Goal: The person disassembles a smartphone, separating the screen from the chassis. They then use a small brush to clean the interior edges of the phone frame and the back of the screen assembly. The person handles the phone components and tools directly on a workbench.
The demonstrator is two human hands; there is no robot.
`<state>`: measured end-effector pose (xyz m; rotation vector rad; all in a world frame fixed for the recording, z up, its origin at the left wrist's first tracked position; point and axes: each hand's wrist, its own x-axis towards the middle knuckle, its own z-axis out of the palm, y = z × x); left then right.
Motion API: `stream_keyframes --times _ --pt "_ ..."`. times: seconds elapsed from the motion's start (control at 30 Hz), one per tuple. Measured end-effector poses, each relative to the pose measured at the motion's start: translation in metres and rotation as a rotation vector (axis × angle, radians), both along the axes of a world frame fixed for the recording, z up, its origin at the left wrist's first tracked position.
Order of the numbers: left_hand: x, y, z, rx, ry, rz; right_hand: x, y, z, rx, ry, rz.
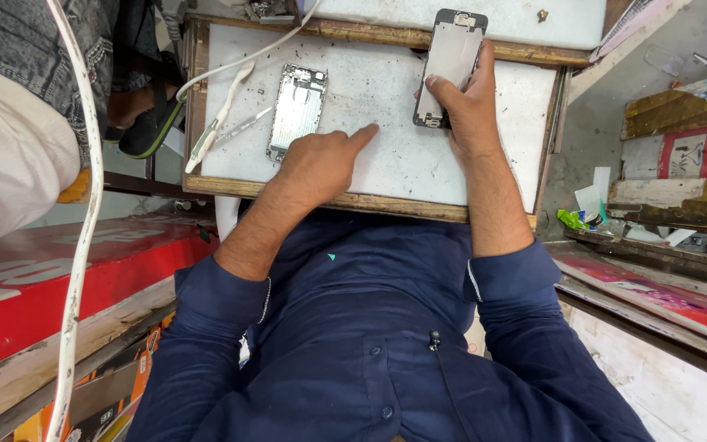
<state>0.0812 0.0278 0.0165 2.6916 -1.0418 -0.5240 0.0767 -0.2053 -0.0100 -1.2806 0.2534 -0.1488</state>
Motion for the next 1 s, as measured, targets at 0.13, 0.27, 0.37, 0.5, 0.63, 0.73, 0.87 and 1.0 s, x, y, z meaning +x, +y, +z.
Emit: stream_keyframes --times 0.13,0.27,0.37,0.5,0.63,0.73,0.87,1.0 --pt "0.001 0.001 0.002 -0.164 -0.045 0.115 0.000 0.000 0.003 0.071 -0.014 -0.005" --pt "0.008 -0.013 -0.001 -0.450 -0.115 0.235 -0.001 0.002 0.007 0.125 -0.026 0.019" --pt "0.015 -0.027 -0.001 -0.410 -0.158 0.207 -0.001 0.003 0.009 0.139 -0.019 0.011" --pt "0.018 -0.038 0.001 -0.231 -0.213 0.144 0.000 0.004 0.012 0.183 -0.034 -0.003" --pt "0.019 -0.039 0.008 -0.124 -0.214 0.077 0.000 0.007 0.016 0.187 -0.041 0.001" --pt "0.021 -0.039 0.012 -0.128 -0.151 0.099 0.001 0.009 0.020 0.179 -0.009 -0.008" --pt "0.026 -0.041 0.015 -0.311 -0.080 0.178 0.002 0.009 0.026 0.223 -0.002 -0.014" --pt "0.032 -0.042 0.018 -0.321 -0.052 0.197 0.003 0.009 0.032 0.235 0.022 -0.009"
